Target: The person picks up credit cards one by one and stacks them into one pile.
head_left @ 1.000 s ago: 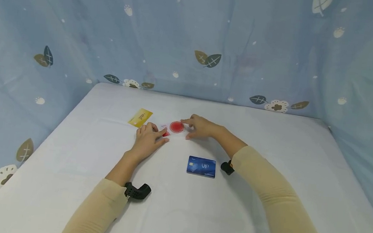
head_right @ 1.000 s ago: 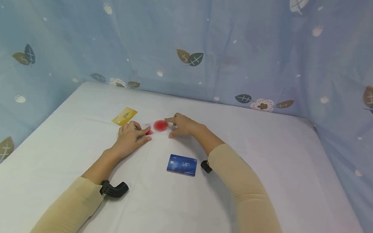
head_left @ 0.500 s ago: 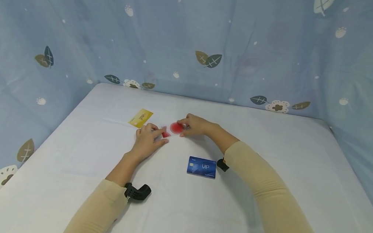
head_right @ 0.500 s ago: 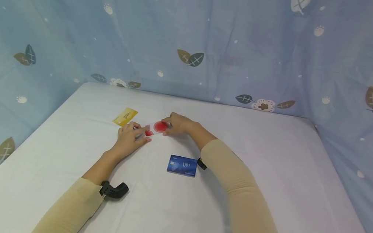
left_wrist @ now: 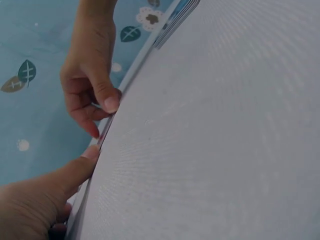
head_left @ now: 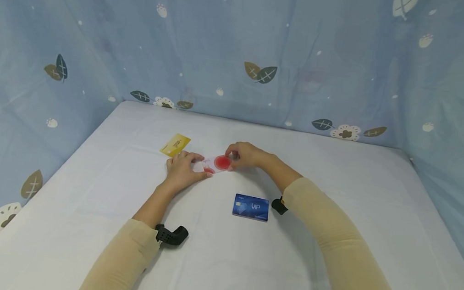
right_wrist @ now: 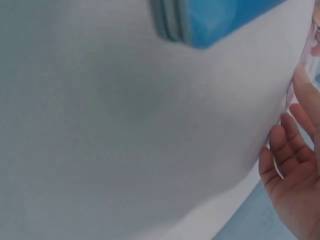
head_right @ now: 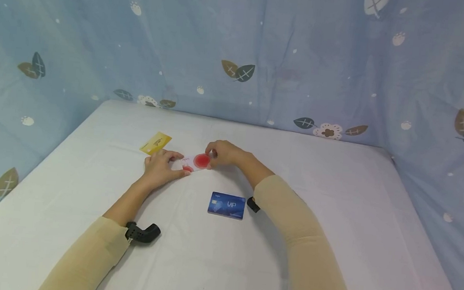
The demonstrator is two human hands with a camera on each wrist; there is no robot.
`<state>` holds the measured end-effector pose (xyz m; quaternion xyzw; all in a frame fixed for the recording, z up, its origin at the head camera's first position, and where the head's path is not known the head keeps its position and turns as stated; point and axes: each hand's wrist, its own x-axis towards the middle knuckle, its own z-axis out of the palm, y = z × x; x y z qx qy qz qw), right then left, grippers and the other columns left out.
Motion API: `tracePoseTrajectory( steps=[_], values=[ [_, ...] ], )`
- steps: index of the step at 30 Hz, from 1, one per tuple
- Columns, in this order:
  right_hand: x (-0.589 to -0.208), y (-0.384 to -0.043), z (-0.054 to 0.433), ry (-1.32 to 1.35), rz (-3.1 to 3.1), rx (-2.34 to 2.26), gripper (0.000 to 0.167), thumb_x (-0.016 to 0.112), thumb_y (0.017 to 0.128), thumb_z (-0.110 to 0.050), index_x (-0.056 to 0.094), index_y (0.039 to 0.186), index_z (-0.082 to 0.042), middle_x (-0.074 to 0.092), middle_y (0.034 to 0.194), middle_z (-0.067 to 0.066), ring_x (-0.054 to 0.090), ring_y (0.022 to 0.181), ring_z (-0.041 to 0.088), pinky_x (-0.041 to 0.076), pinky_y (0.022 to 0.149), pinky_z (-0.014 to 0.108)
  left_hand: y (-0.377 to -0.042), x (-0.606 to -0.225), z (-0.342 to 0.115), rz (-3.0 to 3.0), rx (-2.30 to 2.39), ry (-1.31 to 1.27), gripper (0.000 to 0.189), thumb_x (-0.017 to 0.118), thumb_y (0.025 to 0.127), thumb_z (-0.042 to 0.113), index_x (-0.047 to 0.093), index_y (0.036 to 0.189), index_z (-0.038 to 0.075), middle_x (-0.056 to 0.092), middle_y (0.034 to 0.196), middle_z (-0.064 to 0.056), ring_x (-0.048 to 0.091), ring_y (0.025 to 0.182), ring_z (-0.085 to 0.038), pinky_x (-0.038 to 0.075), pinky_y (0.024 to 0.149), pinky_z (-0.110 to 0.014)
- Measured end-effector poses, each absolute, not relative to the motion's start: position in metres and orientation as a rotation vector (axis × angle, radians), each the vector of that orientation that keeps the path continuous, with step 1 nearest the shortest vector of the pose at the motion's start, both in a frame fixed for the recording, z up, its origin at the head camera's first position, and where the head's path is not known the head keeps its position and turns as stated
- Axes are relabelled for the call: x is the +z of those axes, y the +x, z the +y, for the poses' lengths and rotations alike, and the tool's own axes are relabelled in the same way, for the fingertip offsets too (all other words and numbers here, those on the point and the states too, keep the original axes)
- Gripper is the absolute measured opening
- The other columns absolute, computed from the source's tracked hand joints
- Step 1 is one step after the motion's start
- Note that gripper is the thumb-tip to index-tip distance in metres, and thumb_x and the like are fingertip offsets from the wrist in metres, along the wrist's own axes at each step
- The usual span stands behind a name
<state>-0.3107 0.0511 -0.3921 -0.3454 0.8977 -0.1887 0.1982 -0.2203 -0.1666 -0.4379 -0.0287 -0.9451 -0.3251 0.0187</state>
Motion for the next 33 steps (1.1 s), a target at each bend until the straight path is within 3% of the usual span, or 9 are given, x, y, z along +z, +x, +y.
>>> tracePoseTrajectory(
  steps=[5, 13, 24, 33],
  values=[
    [-0.393, -0.309, 0.053, -0.908, 2.471, -0.578, 0.044, 0.081, 0.074, -0.019, 0.057, 0.109, -0.010, 0.053, 0.094, 0.005, 0.048, 0.087, 0.017, 0.042, 0.076, 0.027, -0.218, -0.433, -0.168, -2.976, -1.072, -0.111, 0.056, 0.079, 0.073, 0.039, 0.061, 0.118, 0.012, 0.051, 0.114, -0.013, 0.038, 0.111, -0.032, 0.017, 0.094, -0.051],
    [-0.387, -0.296, 0.053, -0.835, 2.414, -0.613, 0.048, 0.083, 0.071, -0.015, 0.053, 0.108, -0.005, 0.051, 0.094, 0.006, 0.046, 0.086, 0.017, 0.041, 0.076, 0.026, -0.216, -0.433, -0.170, -2.982, -1.109, -0.214, 0.058, 0.080, 0.073, 0.035, 0.057, 0.119, 0.008, 0.052, 0.115, -0.012, 0.040, 0.109, -0.031, 0.017, 0.094, -0.049],
    [-0.391, -0.289, 0.061, -0.886, 2.402, -0.732, 0.051, 0.082, 0.072, -0.014, 0.049, 0.110, -0.005, 0.052, 0.091, 0.006, 0.048, 0.084, 0.017, 0.043, 0.075, 0.025, -0.216, -0.447, -0.169, -2.806, -1.180, -0.325, 0.057, 0.082, 0.073, 0.033, 0.060, 0.119, 0.007, 0.059, 0.089, 0.000, 0.047, 0.087, -0.021, 0.019, 0.093, -0.045],
    [-0.397, -0.286, 0.067, -0.928, 2.421, -0.803, 0.052, 0.082, 0.071, -0.014, 0.052, 0.112, -0.004, 0.052, 0.091, 0.006, 0.048, 0.083, 0.017, 0.043, 0.073, 0.024, -0.214, -0.448, -0.167, -2.767, -1.186, -0.346, 0.057, 0.080, 0.075, 0.027, 0.059, 0.123, 0.004, 0.061, 0.086, 0.000, 0.045, 0.082, -0.019, 0.021, 0.091, -0.042]
  ],
)
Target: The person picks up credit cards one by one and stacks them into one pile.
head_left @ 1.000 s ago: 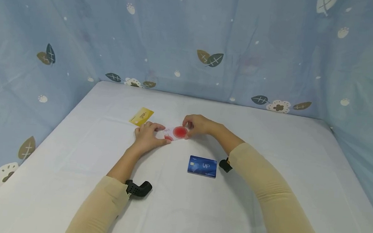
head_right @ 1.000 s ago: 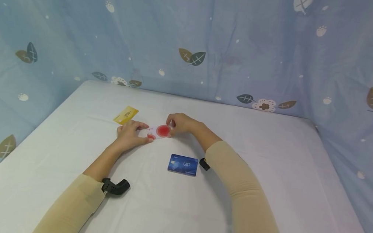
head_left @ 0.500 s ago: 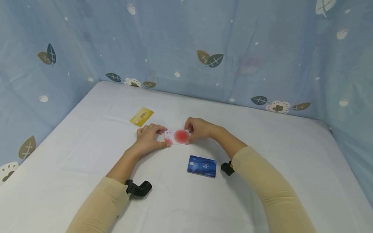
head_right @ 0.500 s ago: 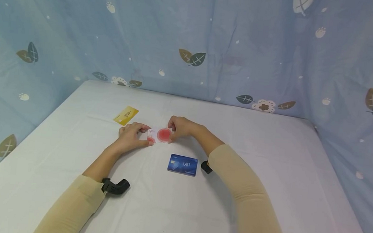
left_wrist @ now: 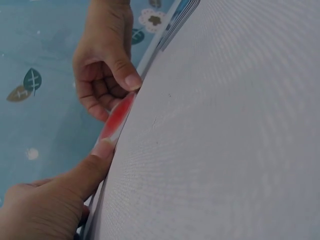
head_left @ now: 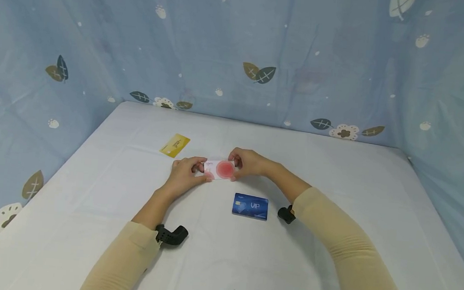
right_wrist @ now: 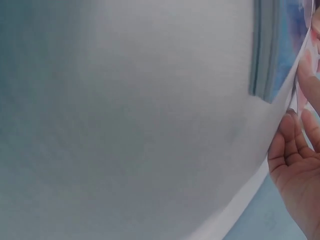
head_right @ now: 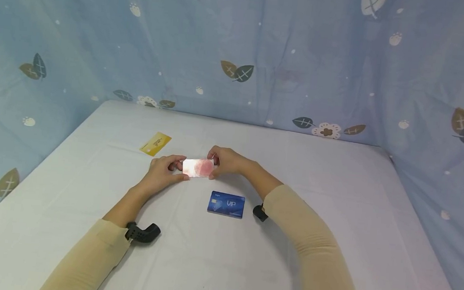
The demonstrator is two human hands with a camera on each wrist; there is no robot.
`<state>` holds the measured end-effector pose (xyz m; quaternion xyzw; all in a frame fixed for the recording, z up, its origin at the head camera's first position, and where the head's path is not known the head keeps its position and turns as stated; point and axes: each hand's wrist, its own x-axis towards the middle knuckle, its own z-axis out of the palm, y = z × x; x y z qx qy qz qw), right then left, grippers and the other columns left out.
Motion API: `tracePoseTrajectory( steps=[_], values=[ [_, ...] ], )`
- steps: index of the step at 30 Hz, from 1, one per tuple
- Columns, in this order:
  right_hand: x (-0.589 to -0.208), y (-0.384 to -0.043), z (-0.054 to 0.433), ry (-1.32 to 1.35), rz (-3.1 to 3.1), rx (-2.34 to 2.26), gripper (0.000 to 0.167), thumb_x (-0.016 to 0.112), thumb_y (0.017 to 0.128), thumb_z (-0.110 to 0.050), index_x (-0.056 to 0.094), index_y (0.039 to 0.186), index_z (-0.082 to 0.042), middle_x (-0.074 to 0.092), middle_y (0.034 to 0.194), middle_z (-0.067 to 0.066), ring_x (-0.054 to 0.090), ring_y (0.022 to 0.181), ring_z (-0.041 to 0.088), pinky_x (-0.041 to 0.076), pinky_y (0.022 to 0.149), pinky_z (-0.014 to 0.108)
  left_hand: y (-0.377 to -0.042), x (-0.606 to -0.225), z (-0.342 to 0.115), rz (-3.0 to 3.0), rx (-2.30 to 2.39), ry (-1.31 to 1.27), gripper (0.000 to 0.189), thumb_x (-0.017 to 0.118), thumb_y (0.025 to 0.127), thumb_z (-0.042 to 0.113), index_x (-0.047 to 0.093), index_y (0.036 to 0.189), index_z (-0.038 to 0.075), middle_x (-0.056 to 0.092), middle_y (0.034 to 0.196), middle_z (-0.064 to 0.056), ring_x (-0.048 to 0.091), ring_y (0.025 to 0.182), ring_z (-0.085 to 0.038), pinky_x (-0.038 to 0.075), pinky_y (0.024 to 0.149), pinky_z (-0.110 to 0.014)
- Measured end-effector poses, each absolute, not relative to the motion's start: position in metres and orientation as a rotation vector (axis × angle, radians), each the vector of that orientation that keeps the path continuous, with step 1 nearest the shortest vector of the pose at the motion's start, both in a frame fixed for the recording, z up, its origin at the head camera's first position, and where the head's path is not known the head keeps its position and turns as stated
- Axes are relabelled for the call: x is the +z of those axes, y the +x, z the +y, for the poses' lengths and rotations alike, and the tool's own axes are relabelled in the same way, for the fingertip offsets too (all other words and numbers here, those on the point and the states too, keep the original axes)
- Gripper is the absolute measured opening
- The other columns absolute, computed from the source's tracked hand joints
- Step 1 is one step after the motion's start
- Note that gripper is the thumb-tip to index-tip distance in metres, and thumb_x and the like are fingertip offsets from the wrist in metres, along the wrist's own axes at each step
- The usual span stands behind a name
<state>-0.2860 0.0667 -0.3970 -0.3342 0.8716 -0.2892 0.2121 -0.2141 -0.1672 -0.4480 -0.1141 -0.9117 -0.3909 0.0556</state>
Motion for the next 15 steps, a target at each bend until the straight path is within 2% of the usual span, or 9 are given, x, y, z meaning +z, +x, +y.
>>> tracePoseTrajectory(
  steps=[4, 12, 15],
  values=[
    [-0.3972, -0.2837, 0.0674, -0.950, 2.440, -0.797, 0.057, 0.084, 0.070, -0.015, 0.052, 0.115, -0.003, 0.053, 0.093, 0.006, 0.048, 0.083, 0.017, 0.043, 0.073, 0.024, -0.2125, -0.4465, -0.1664, -2.768, -1.172, -0.353, 0.058, 0.079, 0.076, 0.026, 0.058, 0.125, 0.003, 0.060, 0.087, -0.001, 0.045, 0.082, -0.019, 0.021, 0.088, -0.042],
    [-0.3962, -0.2809, 0.0684, -0.940, 2.450, -0.787, 0.059, 0.084, 0.069, -0.016, 0.052, 0.116, -0.003, 0.053, 0.096, 0.007, 0.049, 0.086, 0.018, 0.044, 0.076, 0.025, -0.2098, -0.4434, -0.1635, -2.816, -1.105, -0.386, 0.073, 0.085, 0.067, 0.034, 0.058, 0.127, 0.002, 0.061, 0.090, -0.002, 0.047, 0.085, -0.020, 0.025, 0.088, -0.041],
    [-0.3964, -0.2804, 0.0685, -0.940, 2.440, -0.803, 0.059, 0.084, 0.069, -0.015, 0.052, 0.118, -0.003, 0.053, 0.095, 0.007, 0.049, 0.086, 0.018, 0.045, 0.075, 0.025, -0.2088, -0.4431, -0.1631, -2.825, -1.063, -0.395, 0.072, 0.084, 0.068, 0.035, 0.057, 0.128, 0.003, 0.060, 0.091, -0.003, 0.048, 0.086, -0.022, 0.025, 0.087, -0.042]
  ],
)
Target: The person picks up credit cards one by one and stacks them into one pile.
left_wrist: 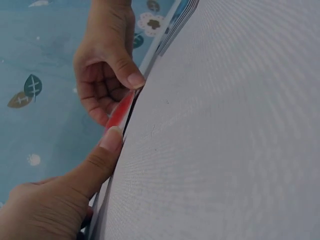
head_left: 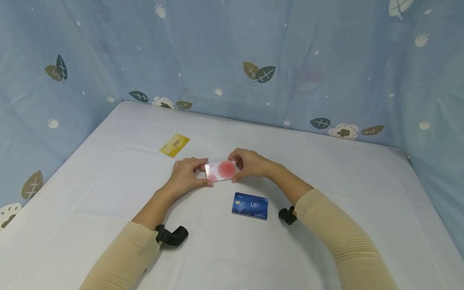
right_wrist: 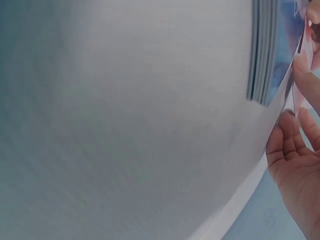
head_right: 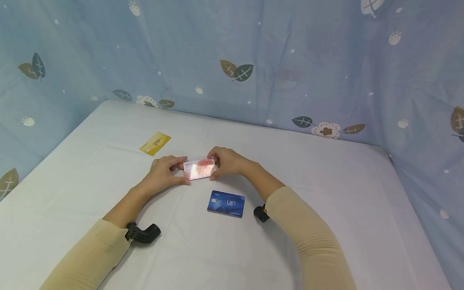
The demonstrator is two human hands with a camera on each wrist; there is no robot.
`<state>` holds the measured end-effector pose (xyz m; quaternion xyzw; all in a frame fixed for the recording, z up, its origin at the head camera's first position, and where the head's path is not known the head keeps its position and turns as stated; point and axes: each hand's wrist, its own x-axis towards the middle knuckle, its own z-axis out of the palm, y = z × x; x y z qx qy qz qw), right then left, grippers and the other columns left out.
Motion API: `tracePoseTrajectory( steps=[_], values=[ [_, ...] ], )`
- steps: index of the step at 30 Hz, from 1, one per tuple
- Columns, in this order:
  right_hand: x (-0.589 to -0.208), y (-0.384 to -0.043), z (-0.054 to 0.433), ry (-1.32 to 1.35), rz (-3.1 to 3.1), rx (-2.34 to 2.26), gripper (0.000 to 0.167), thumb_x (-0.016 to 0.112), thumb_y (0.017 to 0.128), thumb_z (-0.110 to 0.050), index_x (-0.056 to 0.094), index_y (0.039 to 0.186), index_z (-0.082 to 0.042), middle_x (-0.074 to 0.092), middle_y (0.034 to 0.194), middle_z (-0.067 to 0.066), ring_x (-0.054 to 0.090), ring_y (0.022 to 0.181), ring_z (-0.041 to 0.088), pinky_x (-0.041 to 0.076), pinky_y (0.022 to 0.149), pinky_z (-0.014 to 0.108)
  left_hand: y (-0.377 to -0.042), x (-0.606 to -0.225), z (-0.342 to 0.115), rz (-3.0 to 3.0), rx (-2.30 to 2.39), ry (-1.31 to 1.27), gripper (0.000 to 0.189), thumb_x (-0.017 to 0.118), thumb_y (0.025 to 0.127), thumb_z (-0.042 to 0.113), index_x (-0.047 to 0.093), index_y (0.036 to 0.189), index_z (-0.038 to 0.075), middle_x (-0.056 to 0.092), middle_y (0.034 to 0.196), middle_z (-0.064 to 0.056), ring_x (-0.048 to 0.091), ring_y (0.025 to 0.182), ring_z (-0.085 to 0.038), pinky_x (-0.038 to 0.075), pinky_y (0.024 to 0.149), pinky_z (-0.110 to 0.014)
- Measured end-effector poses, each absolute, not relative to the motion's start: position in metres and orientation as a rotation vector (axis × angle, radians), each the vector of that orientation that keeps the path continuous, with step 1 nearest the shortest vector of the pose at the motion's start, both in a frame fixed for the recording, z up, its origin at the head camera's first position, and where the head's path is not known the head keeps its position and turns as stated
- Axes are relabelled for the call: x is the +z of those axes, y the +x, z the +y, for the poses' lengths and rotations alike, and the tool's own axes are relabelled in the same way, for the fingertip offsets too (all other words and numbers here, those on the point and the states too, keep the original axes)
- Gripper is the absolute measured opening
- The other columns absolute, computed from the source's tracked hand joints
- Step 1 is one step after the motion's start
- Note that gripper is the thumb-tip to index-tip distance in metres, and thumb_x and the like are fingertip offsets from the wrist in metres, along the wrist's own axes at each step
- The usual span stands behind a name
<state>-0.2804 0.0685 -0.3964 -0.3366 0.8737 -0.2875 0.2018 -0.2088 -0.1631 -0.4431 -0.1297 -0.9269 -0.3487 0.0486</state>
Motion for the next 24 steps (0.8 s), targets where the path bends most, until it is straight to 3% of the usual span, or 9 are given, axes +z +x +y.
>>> tracePoseTrajectory(
  steps=[9, 17, 24],
  values=[
    [-0.397, -0.278, 0.068, -0.973, 2.419, -0.873, 0.066, 0.083, 0.071, -0.009, 0.048, 0.127, 0.000, 0.050, 0.109, 0.013, 0.052, 0.089, 0.019, 0.046, 0.076, 0.025, -0.209, -0.448, -0.163, -2.829, -0.933, -0.435, 0.051, 0.073, 0.082, 0.032, 0.061, 0.126, 0.008, 0.059, 0.096, -0.007, 0.049, 0.091, -0.025, 0.028, 0.085, -0.045],
    [-0.398, -0.274, 0.066, -0.937, 2.519, -0.844, 0.063, 0.082, 0.073, -0.013, 0.050, 0.127, -0.003, 0.050, 0.115, 0.012, 0.049, 0.085, 0.017, 0.044, 0.072, 0.023, -0.207, -0.445, -0.163, -2.872, -0.845, -0.445, 0.070, 0.077, 0.073, 0.047, 0.058, 0.129, 0.010, 0.054, 0.108, -0.012, 0.043, 0.103, -0.031, 0.022, 0.088, -0.050],
    [-0.396, -0.270, 0.069, -0.995, 2.554, -0.854, 0.060, 0.083, 0.072, -0.019, 0.052, 0.121, -0.004, 0.051, 0.110, 0.011, 0.052, 0.082, 0.018, 0.046, 0.072, 0.024, -0.206, -0.444, -0.163, -2.860, -0.860, -0.470, 0.069, 0.075, 0.076, 0.046, 0.056, 0.131, 0.008, 0.056, 0.107, -0.010, 0.045, 0.103, -0.028, 0.023, 0.089, -0.047]
  ],
)
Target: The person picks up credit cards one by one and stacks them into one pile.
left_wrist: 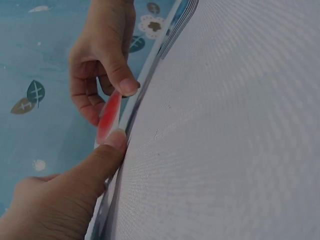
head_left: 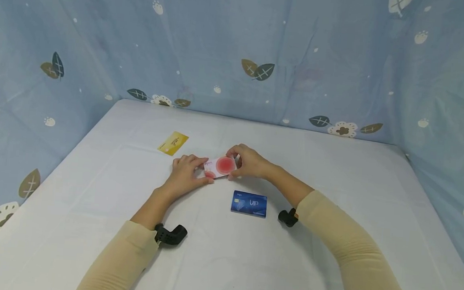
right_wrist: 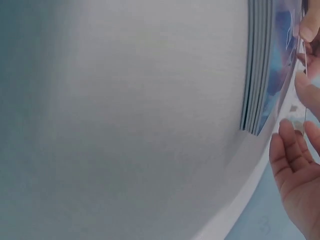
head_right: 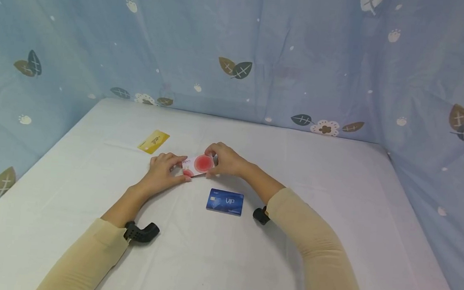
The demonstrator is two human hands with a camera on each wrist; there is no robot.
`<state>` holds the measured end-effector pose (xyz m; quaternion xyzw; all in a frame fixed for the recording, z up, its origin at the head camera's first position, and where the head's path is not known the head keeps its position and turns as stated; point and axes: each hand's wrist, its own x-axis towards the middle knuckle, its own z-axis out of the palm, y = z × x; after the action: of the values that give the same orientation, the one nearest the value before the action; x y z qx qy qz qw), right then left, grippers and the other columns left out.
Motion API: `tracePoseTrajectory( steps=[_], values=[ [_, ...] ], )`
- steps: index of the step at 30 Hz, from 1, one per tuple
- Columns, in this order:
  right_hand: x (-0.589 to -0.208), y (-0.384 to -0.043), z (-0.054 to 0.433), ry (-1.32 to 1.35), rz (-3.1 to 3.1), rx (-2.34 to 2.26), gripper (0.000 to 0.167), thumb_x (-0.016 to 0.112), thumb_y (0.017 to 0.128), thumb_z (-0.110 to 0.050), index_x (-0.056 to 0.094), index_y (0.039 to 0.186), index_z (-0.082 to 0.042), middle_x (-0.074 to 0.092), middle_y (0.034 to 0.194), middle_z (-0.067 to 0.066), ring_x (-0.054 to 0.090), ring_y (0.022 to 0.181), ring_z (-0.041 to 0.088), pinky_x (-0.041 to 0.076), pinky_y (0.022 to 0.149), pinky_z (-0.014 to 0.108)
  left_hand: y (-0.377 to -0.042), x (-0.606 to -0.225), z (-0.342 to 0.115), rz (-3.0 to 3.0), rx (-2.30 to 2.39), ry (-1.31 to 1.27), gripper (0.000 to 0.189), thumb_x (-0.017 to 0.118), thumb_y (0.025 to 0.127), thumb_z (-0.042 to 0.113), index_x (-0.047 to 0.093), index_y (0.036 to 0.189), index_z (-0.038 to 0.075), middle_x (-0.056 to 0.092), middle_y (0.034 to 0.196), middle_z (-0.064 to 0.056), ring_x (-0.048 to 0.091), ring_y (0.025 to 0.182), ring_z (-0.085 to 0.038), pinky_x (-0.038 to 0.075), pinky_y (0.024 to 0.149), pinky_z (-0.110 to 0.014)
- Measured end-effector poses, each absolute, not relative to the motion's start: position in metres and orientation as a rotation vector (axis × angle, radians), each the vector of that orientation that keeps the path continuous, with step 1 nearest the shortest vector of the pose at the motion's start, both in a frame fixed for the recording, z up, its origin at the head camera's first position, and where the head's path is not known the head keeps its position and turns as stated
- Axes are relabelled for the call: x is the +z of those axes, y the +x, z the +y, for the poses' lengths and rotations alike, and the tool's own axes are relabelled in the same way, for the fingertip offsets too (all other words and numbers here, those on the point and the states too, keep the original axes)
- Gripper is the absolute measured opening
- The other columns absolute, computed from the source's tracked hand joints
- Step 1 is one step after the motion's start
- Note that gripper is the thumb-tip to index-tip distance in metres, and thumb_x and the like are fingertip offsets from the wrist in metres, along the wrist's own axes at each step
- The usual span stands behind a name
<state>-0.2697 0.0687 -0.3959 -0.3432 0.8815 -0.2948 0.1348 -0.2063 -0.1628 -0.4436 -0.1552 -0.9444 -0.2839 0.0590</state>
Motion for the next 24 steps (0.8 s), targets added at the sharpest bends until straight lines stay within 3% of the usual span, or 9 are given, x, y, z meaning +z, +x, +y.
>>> tracePoseTrajectory(
  steps=[6, 14, 24],
  values=[
    [-0.393, -0.263, 0.077, -0.983, 2.559, -0.890, 0.057, 0.083, 0.072, -0.020, 0.054, 0.119, -0.006, 0.051, 0.108, 0.007, 0.051, 0.079, 0.017, 0.046, 0.070, 0.025, -0.203, -0.441, -0.161, -2.756, -0.851, -0.532, 0.074, 0.080, 0.069, 0.046, 0.057, 0.129, 0.009, 0.056, 0.102, -0.006, 0.046, 0.097, -0.025, 0.023, 0.088, -0.044],
    [-0.381, -0.252, 0.086, -1.037, 2.634, -0.807, 0.061, 0.081, 0.075, -0.026, 0.054, 0.126, -0.006, 0.052, 0.111, 0.006, 0.051, 0.075, 0.015, 0.047, 0.066, 0.025, -0.198, -0.428, -0.155, -2.679, -0.932, -0.590, 0.065, 0.081, 0.071, 0.038, 0.059, 0.124, 0.008, 0.058, 0.095, -0.005, 0.048, 0.095, -0.026, 0.027, 0.087, -0.045],
    [-0.370, -0.237, 0.097, -0.981, 2.693, -0.739, 0.062, 0.082, 0.072, -0.037, 0.057, 0.122, -0.010, 0.059, 0.105, 0.002, 0.053, 0.077, 0.015, 0.047, 0.066, 0.025, -0.194, -0.417, -0.150, -2.656, -0.973, -0.675, 0.055, 0.081, 0.071, 0.029, 0.063, 0.119, 0.007, 0.058, 0.091, -0.002, 0.047, 0.089, -0.021, 0.031, 0.083, -0.042]
  ],
)
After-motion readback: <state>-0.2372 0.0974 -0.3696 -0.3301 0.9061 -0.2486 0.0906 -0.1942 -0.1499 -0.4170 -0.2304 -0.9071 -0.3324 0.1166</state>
